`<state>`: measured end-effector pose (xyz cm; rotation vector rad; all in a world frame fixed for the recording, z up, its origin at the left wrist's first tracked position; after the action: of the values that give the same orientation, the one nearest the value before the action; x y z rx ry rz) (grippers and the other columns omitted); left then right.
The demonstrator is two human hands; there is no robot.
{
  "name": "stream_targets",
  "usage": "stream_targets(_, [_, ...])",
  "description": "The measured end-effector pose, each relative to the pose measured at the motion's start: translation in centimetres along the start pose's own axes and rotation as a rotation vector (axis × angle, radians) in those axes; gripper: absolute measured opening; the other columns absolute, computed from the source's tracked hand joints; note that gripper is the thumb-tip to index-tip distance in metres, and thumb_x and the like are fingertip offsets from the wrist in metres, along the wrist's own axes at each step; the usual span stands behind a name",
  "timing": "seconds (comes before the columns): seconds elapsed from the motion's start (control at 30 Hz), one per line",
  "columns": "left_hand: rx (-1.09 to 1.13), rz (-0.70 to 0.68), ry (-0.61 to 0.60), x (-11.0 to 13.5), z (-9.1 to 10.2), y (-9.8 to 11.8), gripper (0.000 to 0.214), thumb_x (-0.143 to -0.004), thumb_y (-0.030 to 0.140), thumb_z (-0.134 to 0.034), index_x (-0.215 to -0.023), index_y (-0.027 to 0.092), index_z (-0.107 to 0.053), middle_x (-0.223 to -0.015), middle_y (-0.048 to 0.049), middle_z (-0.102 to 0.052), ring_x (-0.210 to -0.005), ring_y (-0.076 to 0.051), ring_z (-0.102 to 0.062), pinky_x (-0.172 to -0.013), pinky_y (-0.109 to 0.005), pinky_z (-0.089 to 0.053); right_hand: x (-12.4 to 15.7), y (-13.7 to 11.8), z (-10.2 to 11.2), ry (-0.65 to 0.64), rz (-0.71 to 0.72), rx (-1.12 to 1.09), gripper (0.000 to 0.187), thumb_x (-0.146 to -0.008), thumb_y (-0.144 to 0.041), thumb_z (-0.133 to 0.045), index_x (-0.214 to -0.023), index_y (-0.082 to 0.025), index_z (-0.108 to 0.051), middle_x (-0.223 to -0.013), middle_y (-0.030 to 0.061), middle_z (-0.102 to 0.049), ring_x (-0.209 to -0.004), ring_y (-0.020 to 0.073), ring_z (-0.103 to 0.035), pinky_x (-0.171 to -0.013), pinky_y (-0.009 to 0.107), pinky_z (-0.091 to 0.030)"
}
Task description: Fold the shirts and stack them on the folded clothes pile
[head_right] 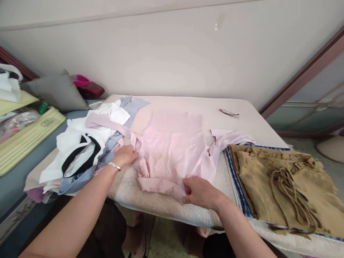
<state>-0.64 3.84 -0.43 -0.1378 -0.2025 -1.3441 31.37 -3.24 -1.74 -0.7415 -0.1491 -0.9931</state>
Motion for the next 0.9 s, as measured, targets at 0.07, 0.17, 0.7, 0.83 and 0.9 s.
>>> stream_targets(0.07, [-0.009,-0.008,0.025,0.1,0.8,-0.1,0.029,-0.092,0.028,-0.047,-0.102,0.013,-0.07,-0.109,-0.0196,-0.073,-0.109,-0.03,-0.068,-0.086,-0.035,-0.048,0.0,0.3,-0.1,-0.004,0.004,-0.018,0.015,-0.071,-0.027,-0.072,-0.075,-0.021,-0.059,-0.081,0.0,-0.061,-0.074,0.0168,-0.053,-0.062,0.029,-0.028])
stream_targets(0.17, [0.019,-0.08,0.064,1.1,2.2,0.1,0.028,-0.09,0.021,-0.047,-0.108,0.015,-0.068,-0.105,-0.0143,-0.073,-0.102,-0.026,-0.068,-0.083,-0.033,-0.047,-0.1,0.6,-0.1,-0.007,-0.009,-0.029,0.016,-0.071,-0.028,-0.072,-0.075,-0.022,-0.058,-0.081,0.0,-0.061,-0.074,0.0168,-0.052,-0.062,0.029,-0.028])
stream_targets(0.7, [0.028,-0.32,-0.256,3.2,0.4,-1.5,0.018,-0.074,0.016,-0.06,-0.078,0.025,-0.075,-0.09,-0.0013,-0.076,-0.09,-0.019,-0.068,-0.076,-0.027,-0.045,-0.3,-0.4,0.3,0.088,-0.008,0.087,0.024,-0.08,-0.039,-0.071,-0.075,-0.021,-0.057,-0.078,0.0016,-0.063,-0.071,0.0178,-0.054,-0.062,0.031,-0.029])
stream_targets(0.83, [-0.004,-0.193,-0.248,3.0,0.2,-2.4,0.016,-0.079,0.033,-0.065,-0.081,0.02,-0.072,-0.094,-0.0098,-0.075,-0.092,-0.025,-0.069,-0.076,-0.03,-0.048,-0.3,-4.0,-0.5,0.295,0.116,0.171,0.031,-0.085,-0.048,-0.071,-0.091,-0.021,-0.056,-0.082,0.0018,-0.063,-0.072,0.0193,-0.057,-0.064,0.032,-0.032])
stream_targets(0.9, [-0.004,-0.171,-0.246,2.8,-0.1,-2.2,0.023,-0.082,0.04,-0.064,-0.088,0.019,-0.072,-0.102,-0.0125,-0.075,-0.098,-0.026,-0.069,-0.079,-0.031,-0.049,-0.4,-6.0,-1.6,0.328,0.235,0.213,0.033,-0.085,-0.045,-0.072,-0.1,-0.021,-0.055,-0.093,0.0036,-0.063,-0.081,0.0215,-0.059,-0.066,0.032,-0.034])
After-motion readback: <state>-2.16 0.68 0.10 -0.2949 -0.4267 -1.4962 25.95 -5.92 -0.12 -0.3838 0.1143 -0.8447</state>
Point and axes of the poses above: each hand's wrist, its own x-axis away from the middle knuckle, its own z-axis out of the back of the hand, y = z × x, the point moved 7 cm from there along -x, towards the middle knuckle
